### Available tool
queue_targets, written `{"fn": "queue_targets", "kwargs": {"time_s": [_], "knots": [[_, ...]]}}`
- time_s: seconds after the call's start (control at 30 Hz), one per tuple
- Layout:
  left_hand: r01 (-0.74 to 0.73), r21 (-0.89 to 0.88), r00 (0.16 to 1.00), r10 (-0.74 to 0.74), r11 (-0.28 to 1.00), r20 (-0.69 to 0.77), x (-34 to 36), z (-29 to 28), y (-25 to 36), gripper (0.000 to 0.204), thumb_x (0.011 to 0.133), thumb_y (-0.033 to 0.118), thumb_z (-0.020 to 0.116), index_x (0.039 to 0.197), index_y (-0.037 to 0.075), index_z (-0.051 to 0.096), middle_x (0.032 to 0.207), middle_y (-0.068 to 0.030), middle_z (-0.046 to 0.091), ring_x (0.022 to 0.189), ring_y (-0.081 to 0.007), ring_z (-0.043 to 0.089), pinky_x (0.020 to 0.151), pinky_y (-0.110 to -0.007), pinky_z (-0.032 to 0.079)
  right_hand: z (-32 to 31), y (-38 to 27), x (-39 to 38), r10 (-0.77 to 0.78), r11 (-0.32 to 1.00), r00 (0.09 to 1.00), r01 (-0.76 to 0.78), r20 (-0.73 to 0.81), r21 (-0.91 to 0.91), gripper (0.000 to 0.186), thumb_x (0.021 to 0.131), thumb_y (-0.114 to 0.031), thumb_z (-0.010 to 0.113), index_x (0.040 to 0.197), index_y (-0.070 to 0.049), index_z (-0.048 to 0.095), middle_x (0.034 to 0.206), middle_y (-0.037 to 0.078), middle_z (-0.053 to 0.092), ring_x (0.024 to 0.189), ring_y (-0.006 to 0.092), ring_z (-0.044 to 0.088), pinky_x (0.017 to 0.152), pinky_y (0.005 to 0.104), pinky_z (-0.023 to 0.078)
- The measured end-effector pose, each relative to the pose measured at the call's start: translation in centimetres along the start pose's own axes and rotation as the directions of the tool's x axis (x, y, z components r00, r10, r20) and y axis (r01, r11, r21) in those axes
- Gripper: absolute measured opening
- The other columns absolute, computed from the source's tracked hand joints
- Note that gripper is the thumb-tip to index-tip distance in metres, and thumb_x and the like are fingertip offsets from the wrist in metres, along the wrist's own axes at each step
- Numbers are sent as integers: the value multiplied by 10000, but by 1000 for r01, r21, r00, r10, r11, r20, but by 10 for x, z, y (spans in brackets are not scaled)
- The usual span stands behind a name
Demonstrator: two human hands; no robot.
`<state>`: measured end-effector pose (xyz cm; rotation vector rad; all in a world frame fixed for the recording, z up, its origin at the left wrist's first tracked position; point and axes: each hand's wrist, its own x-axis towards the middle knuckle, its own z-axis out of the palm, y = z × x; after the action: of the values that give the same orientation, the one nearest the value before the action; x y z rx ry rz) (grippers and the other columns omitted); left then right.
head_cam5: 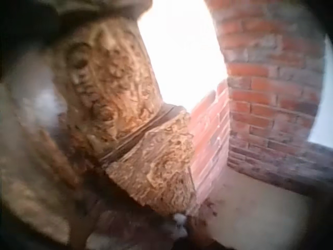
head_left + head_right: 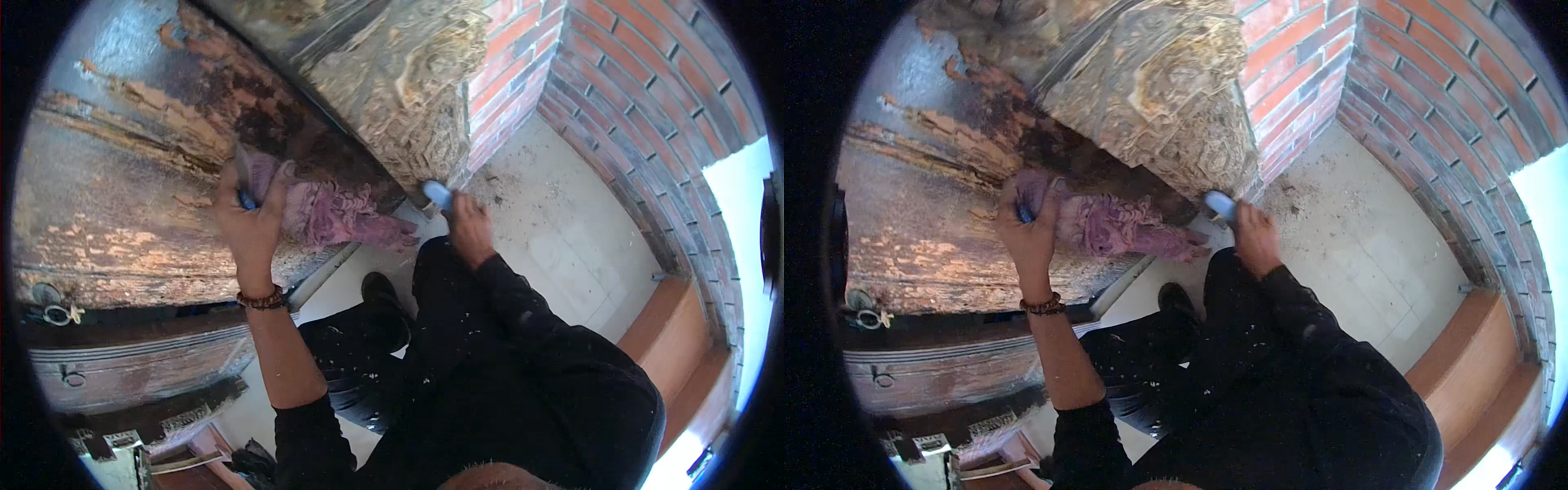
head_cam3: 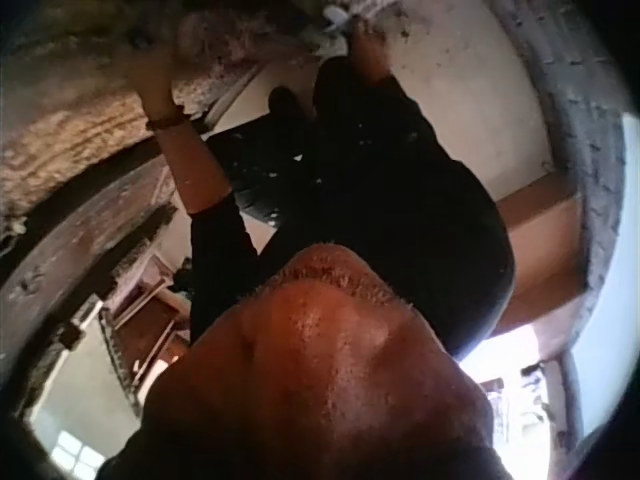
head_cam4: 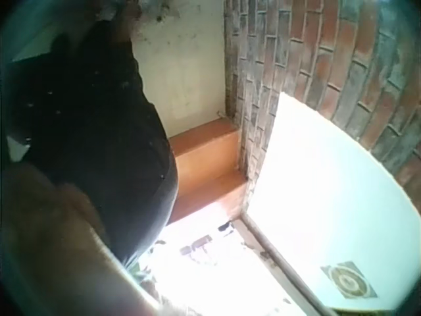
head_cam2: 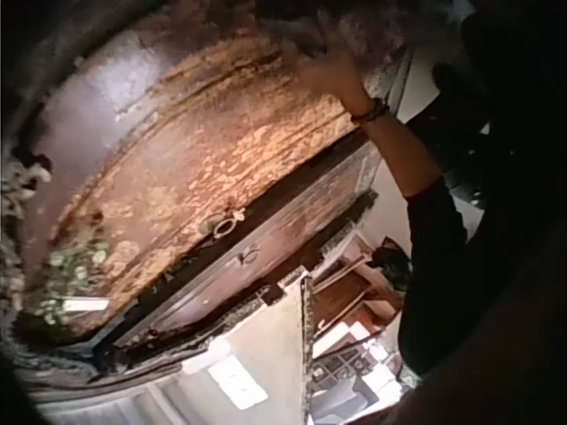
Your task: Scraping and cleaning a wooden door or chest with tools for restoration.
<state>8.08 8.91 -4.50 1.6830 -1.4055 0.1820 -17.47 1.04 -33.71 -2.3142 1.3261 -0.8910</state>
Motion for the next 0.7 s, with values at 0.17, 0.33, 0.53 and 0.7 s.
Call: {"fn": "queue_targets", "kwargs": {"time_s": [0.17, 0.33, 0.53, 0.7], "knots": [[67, 68, 988, -76, 995, 134, -14, 3, 14, 326, 802, 210, 819, 999, 11, 650, 879, -118, 705, 789, -187, 658, 745, -313, 521, -21, -22, -13, -157, 986, 976, 164, 148, -33, 420, 918, -251, 611, 1284, -59, 538, 1038, 146, 589, 916, 348, 595, 793, 454, 432], [-39, 158, 994, 22, 987, 105, -16, 5, 10, 387, 795, 293, 824, 1002, 12, 657, 841, -171, 721, 742, -251, 717, 669, -354, 543, -33, 6, 11, -350, 909, 906, 390, 237, -146, 418, 899, -278, 629, 1278, -110, 576, 1025, 114, 588, 976, 293, 576, 790, 426, 420], [-1, 220, 979, -43, 975, 198, -15, 0, 15, 442, 781, 334, 831, 1029, 6, 673, 851, -190, 722, 759, -290, 727, 673, -373, 555, -59, -6, 9, -392, 916, 908, 400, 147, -26, 388, 851, -334, 687, 1165, -111, 640, 1002, 105, 607, 944, 284, 600, 798, 406, 443], [13, 194, 978, -52, 981, 201, -16, 0, 2, 479, 785, 352, 828, 1059, -7, 669, 866, -204, 721, 770, -292, 730, 665, -374, 560, -47, 7, 59, -256, 967, 945, 251, 205, 47, 451, 785, -357, 794, 1099, -60, 666, 944, 147, 659, 842, 373, 657, 713, 434, 534]]}}
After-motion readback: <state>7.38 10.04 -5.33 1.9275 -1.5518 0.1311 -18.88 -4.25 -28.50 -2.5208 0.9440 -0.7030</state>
